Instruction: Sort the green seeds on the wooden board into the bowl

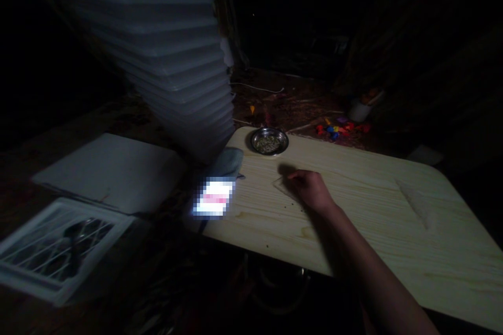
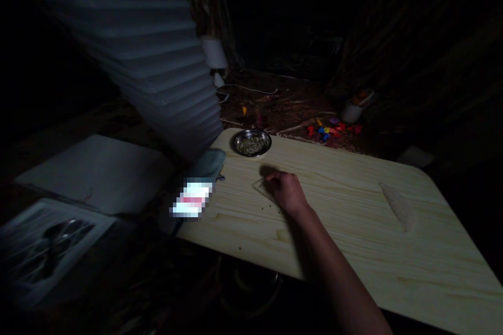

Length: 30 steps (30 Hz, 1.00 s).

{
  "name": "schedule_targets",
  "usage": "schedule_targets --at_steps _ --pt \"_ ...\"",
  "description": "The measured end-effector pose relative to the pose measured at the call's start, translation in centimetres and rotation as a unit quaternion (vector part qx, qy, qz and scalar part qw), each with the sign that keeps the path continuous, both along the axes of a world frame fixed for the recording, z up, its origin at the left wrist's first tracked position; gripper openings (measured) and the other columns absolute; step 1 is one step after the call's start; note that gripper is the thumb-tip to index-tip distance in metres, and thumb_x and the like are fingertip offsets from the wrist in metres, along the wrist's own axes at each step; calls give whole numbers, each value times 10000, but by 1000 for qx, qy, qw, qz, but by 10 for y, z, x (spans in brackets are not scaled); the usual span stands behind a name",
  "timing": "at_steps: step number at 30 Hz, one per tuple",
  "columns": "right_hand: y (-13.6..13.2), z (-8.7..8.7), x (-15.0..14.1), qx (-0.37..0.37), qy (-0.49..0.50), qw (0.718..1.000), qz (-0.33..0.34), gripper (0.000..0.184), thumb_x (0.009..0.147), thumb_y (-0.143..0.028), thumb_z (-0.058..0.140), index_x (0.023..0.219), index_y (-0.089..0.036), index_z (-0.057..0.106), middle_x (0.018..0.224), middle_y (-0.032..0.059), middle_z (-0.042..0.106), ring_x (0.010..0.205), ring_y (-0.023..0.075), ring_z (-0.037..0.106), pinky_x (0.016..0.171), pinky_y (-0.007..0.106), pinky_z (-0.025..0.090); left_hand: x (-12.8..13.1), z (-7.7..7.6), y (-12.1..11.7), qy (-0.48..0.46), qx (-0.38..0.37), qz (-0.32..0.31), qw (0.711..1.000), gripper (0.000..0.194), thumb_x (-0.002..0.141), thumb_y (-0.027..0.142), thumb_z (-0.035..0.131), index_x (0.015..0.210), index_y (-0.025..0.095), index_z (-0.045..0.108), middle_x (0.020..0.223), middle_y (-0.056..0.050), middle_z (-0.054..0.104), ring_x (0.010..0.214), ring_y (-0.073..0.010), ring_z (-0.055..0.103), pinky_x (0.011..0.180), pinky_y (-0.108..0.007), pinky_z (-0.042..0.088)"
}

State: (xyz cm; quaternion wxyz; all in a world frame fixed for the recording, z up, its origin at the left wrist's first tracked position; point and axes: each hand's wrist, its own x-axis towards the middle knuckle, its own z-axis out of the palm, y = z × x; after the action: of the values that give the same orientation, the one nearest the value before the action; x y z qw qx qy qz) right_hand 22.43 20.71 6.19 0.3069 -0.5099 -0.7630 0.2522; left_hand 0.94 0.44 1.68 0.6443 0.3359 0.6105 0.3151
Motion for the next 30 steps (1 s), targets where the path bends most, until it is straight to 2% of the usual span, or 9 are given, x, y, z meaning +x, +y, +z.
schedule_targets --at_steps 3,7,11,17,20,23,25,27,30 --pt "-17 -2 2 -12 -8 999 35 232 832 -148 564 932 -237 755 946 33 766 821 208 716 772 313 536 -1 -6 1 4 4 8 1000 270 894 350 575 1051 136 625 955 -46 672 783 -156 655 686 -317 564" --pt "-46 -1 15 -27 -31 998 43 238 849 -162 560 976 -232 749 955 43 761 833 218 716 774 341 542 -1 -14 0 12 6 15 1000 283 888 364 580 1044 132 628 959 -42 668 800 -169 654 692 -324 563" --pt "-65 7 30 -42 -44 998 22 233 851 -173 554 973 -232 744 960 45 760 848 228 714 770 360 545 3 -22 -2 26 8 16 999 281 893 354 575 1067 138 620 983 -49 664 806 -163 652 694 -324 564" --pt "-86 11 58 -54 9 997 -47 223 837 -217 541 966 -222 723 927 59 761 800 214 717 714 330 560 5 -35 -5 81 11 28 996 254 875 325 605 1044 138 636 1014 -60 678 889 -192 659 777 -382 561" --pt "-106 2 80 -64 20 994 -89 217 828 -241 544 971 -229 706 962 68 753 843 229 713 731 339 564 2 -43 -10 131 9 48 990 304 806 230 670 1099 156 642 1193 -112 645 1170 -283 559 1015 -515 421" --pt "-136 -9 89 -74 24 989 -125 202 829 -254 542 964 -251 692 956 61 752 860 241 713 747 354 569 2 -46 -15 162 14 57 985 467 717 170 679 1183 175 638 1311 -113 594 1345 -334 389 1152 -516 208" --pt "-155 -13 86 -86 28 989 -118 203 835 -250 540 966 -268 693 975 52 750 890 245 711 774 363 570 5 -43 -15 141 12 36 989 513 718 194 638 1231 190 621 1322 -95 593 1329 -323 420 1147 -480 241" --pt "-169 -13 78 -103 35 991 -80 208 838 -248 543 968 -282 702 1000 41 748 914 244 709 799 366 569 7 -38 -14 125 5 7 992 509 736 228 608 1243 193 616 1330 -93 588 1291 -317 470 1115 -472 308" --pt "-171 -10 72 -106 46 991 -61 217 836 -242 540 967 -279 709 986 43 750 901 243 711 809 376 567 9 -31 -14 132 5 -13 991 510 752 266 598 1258 201 603 1342 -100 579 1282 -324 479 1074 -475 366"
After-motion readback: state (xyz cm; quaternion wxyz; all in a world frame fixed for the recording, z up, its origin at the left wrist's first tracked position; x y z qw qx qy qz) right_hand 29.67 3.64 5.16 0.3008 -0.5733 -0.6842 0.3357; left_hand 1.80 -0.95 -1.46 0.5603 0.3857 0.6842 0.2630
